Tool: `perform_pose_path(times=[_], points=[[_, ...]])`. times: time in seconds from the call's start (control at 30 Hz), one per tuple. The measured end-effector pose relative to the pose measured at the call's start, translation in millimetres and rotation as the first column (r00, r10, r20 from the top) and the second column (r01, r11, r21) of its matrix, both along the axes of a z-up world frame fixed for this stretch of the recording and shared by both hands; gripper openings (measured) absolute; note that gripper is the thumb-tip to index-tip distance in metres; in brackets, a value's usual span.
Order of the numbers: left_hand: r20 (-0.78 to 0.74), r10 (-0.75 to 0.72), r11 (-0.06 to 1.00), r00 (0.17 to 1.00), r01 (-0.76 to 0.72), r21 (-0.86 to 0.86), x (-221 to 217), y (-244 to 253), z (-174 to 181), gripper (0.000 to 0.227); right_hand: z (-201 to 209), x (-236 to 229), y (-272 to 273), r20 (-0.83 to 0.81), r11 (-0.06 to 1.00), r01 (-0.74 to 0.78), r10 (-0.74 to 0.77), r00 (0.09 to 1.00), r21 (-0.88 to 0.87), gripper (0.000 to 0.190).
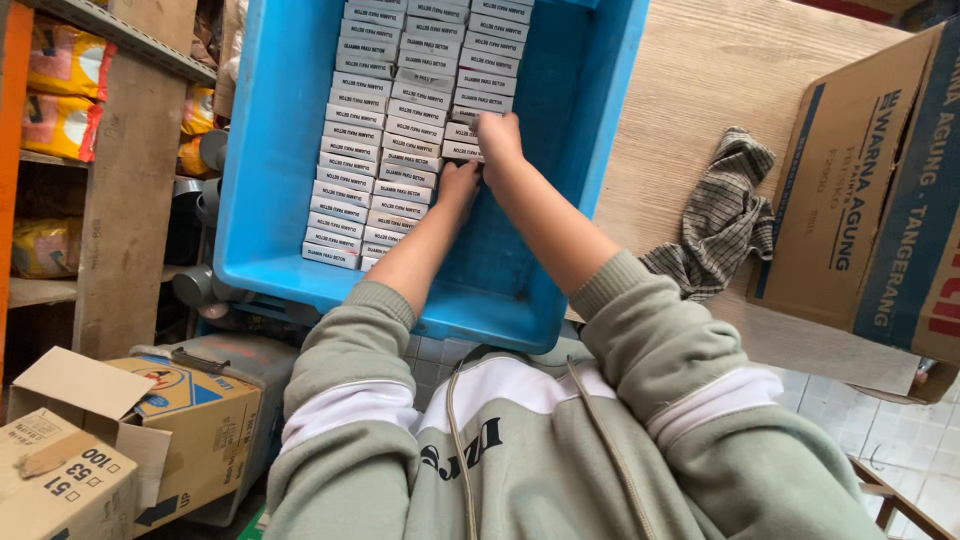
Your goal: The person picks up small boxes from a cardboard container, wipes them with a cloth, and places them into rows inside a blue plastic crate.
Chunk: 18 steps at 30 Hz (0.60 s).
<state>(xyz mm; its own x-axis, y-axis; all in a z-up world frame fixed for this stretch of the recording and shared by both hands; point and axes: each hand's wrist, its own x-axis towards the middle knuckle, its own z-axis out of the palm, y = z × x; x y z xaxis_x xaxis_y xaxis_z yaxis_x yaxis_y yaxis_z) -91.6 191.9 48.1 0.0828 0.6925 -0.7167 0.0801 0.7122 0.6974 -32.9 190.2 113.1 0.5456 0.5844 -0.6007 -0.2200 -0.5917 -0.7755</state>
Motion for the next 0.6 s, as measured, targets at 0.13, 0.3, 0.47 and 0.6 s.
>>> perform_pose_path(times=[0.13, 0.3, 0.47, 0.6], points=[[-0.156, -0.074, 0.997, 0.985, 0.079, 0.023, 0, 3, 3, 0.052, -17, 22, 9, -0.133, 0.998, -0.006, 0.015, 0.991, 0.069, 0.086], [-0.04, -0.039, 0.999, 0.998, 0.038, -0.019, 1, -2, 12, 0.065, -2, 44, -13, -0.237, 0.969, -0.165, 0.207, 0.949, 0.184, 0.077], [-0.06, -0.227, 0.974, 0.972, 0.225, -0.042, -1, -6, 21, 0.075, -4, 64, -68, -0.148, 0.846, -0.338, 0.429, 0.891, 0.413, 0.063], [-0.5, -0.57, 0.701, 0.652, 0.704, 0.119, 8, -14, 29, 0.049, -8, 101, -132, -0.084, 0.711, -0.437, 0.568, 0.819, 0.551, 0.06]])
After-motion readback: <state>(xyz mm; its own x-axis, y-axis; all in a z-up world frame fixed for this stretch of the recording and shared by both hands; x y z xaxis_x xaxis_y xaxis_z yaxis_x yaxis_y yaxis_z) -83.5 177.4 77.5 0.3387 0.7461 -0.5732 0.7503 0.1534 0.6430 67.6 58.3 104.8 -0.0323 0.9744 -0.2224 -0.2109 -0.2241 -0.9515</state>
